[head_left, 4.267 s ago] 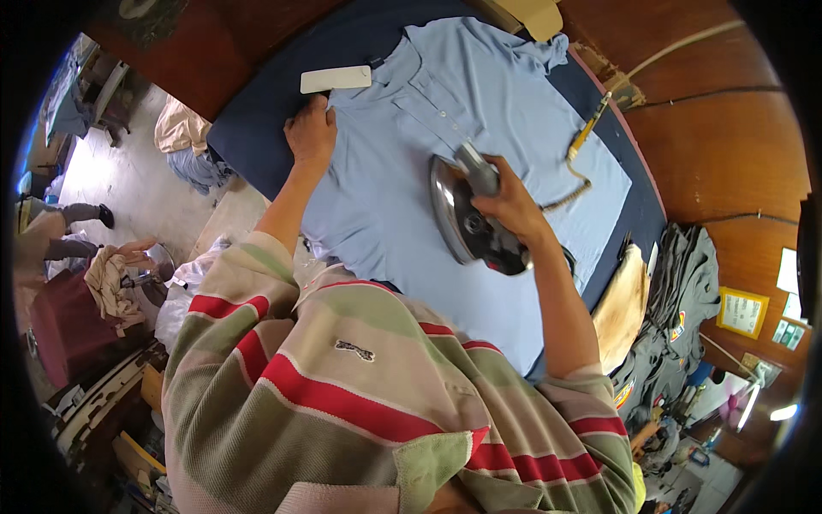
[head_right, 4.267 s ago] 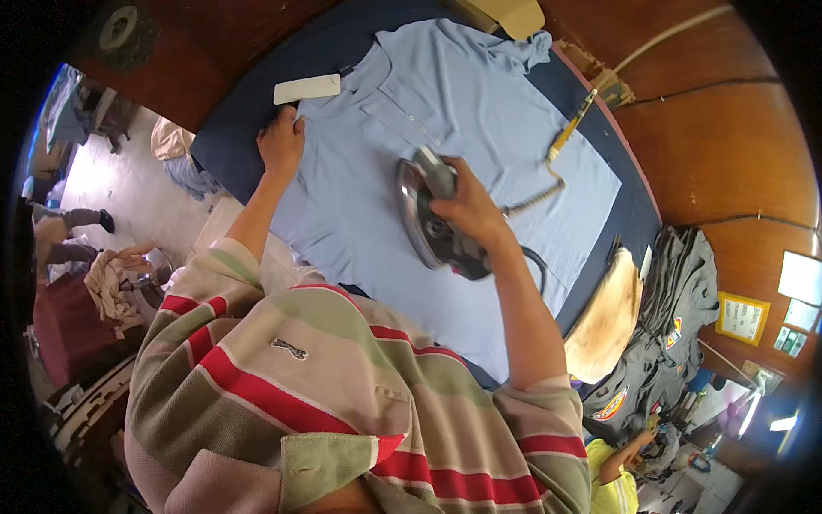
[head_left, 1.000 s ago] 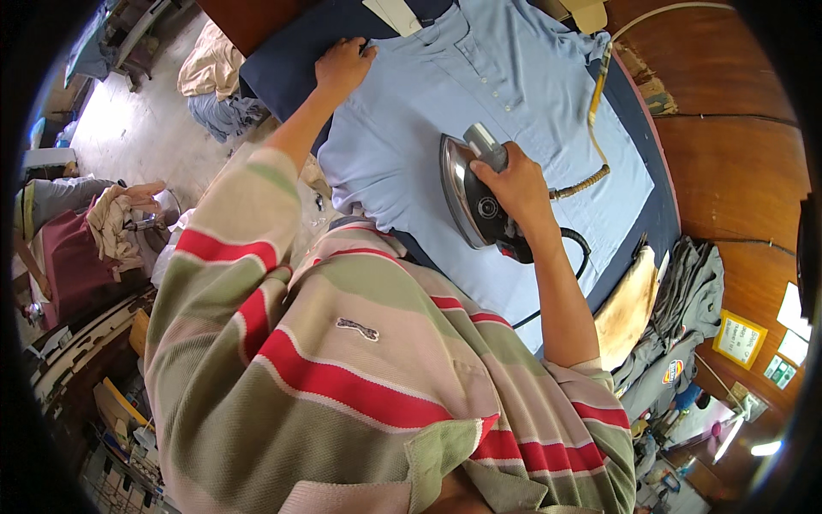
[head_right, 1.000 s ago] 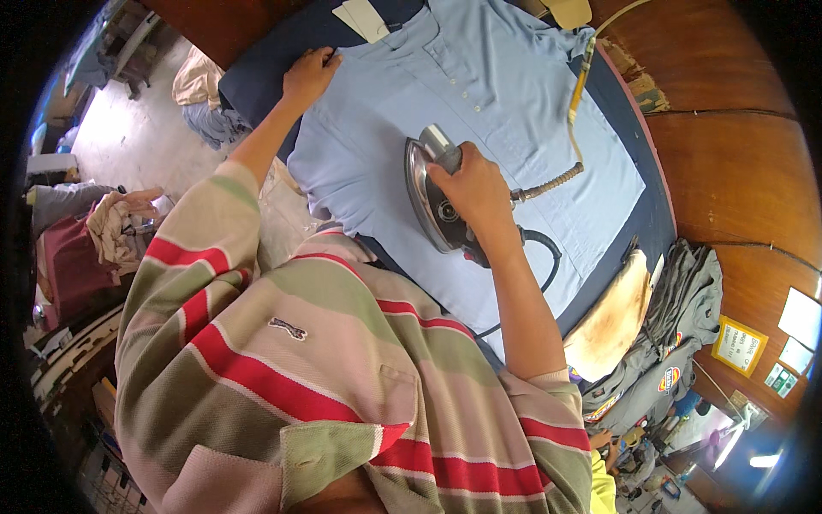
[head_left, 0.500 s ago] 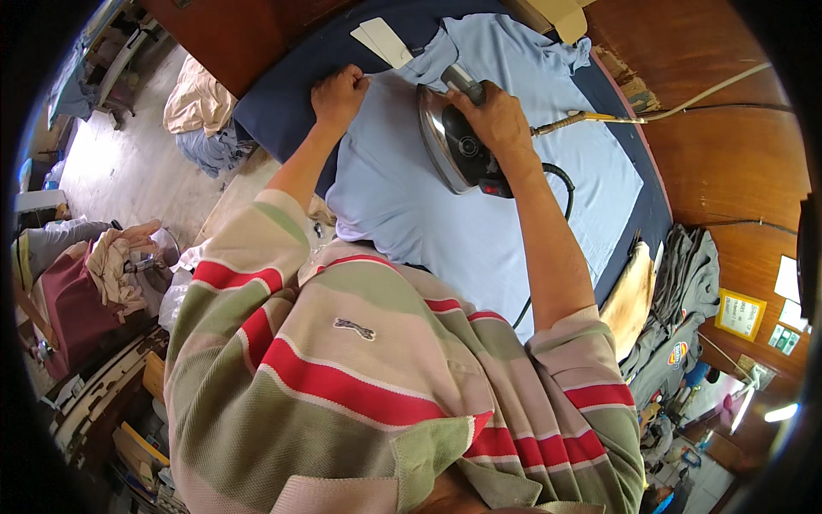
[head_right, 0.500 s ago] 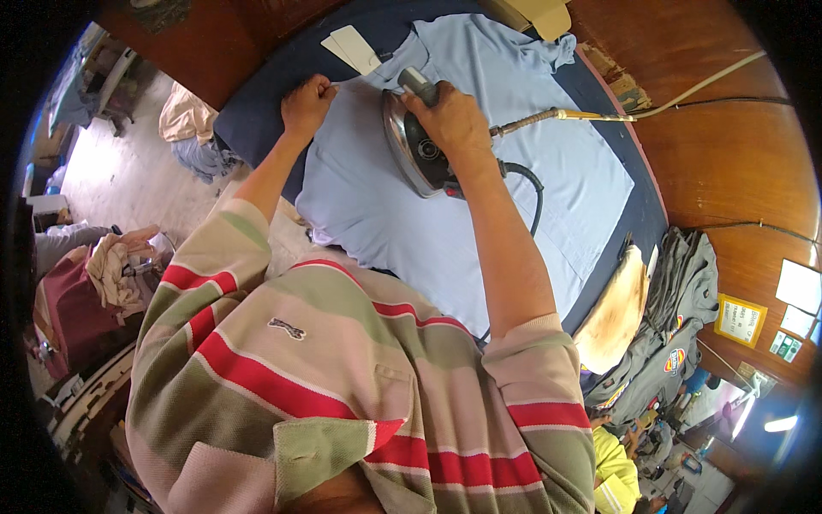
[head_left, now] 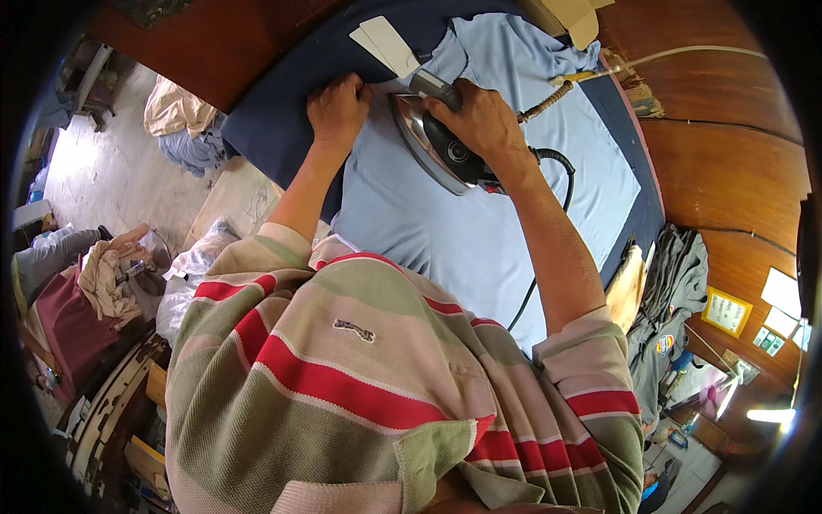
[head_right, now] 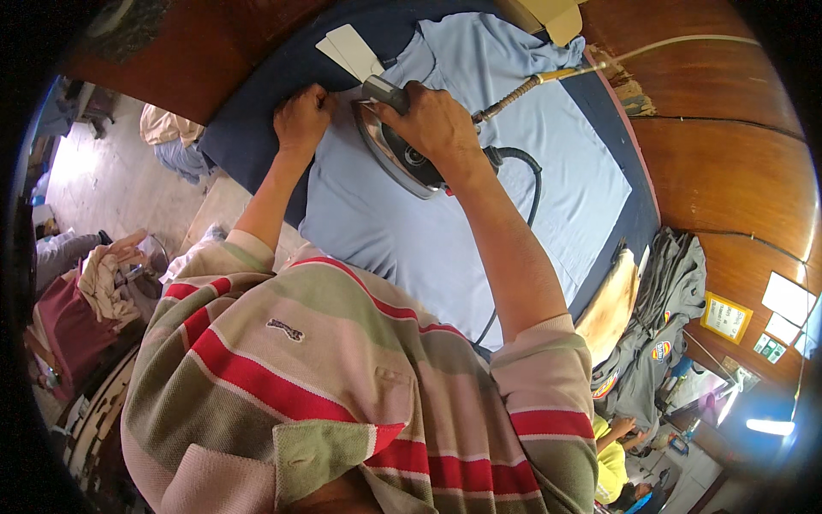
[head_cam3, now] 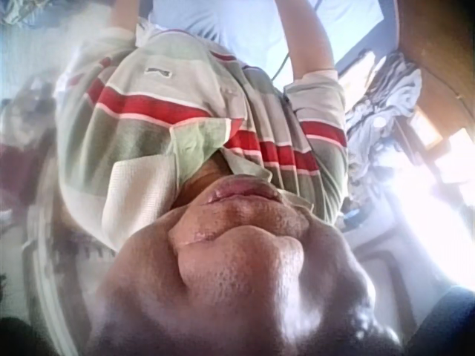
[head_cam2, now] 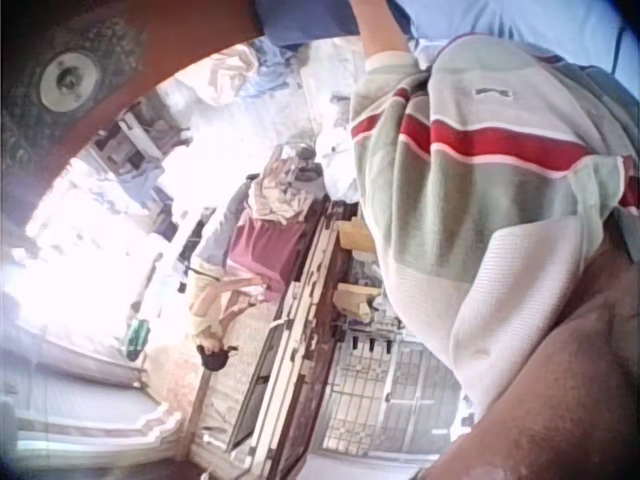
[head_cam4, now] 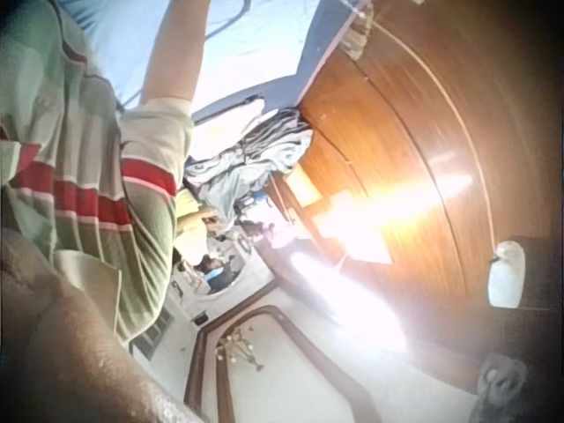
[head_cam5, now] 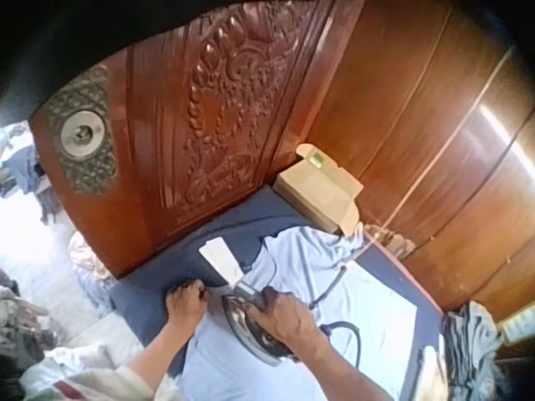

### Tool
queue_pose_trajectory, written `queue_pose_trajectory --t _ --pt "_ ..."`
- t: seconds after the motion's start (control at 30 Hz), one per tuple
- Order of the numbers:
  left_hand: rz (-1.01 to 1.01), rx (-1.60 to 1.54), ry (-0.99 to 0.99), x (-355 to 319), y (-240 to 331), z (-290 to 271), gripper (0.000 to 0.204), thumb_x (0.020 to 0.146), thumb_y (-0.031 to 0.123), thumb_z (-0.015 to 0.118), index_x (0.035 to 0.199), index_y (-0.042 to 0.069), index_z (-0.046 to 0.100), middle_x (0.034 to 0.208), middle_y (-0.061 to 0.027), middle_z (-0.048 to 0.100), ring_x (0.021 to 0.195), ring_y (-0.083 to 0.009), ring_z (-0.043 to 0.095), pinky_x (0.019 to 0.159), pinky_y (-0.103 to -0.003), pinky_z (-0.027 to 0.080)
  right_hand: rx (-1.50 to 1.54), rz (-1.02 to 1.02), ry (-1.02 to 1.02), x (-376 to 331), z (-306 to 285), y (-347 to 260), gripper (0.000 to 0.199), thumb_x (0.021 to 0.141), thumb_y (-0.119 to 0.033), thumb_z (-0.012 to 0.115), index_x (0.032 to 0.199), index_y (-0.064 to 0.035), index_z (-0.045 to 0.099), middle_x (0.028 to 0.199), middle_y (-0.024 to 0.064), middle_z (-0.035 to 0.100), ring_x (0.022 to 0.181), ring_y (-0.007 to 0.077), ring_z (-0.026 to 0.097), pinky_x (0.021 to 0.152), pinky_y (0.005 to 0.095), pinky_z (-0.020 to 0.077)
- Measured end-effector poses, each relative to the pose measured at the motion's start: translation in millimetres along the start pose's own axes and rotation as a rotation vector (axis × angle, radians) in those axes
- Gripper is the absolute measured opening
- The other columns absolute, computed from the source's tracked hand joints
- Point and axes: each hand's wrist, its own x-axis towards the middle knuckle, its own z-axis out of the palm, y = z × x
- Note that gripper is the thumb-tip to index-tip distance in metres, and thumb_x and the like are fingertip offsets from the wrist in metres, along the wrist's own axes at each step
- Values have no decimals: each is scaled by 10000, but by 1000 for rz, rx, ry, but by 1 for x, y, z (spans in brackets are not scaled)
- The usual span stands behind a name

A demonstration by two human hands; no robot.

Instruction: The person smoothes a blue shirt on a padded surface, uses a steam iron to press the front panels and collar, and then moves the shirt to a stack of other shirts.

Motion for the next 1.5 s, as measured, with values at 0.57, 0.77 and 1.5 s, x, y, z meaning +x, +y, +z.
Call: queue_pose_trajectory --t 0.57,0.77,1.5 --pt "-171 31 -84 -97 2 -40 162 758 299 641 747 138 646 1402 -52 387 1338 -262 263 1036 -526 143 69 -59 -21 31 13 -26 633 736 -597 575 904 12 623 789 233 642 793 371 642 727 433 511" --pt "-173 67 -82 -94 6 -42 160 755 297 636 752 137 648 1402 -51 390 1336 -258 267 1040 -522 143 -31 -67 -102 36 5 -34 611 789 -572 506 1030 -17 589 799 208 650 793 337 653 731 392 516" --pt "-162 108 -59 -90 0 -36 191 773 310 609 884 159 643 1382 -32 410 1322 -235 296 1040 -508 151 79 1 -86 -5 8 -31 570 744 -511 602 981 7 592 829 219 649 816 366 640 707 437 514"
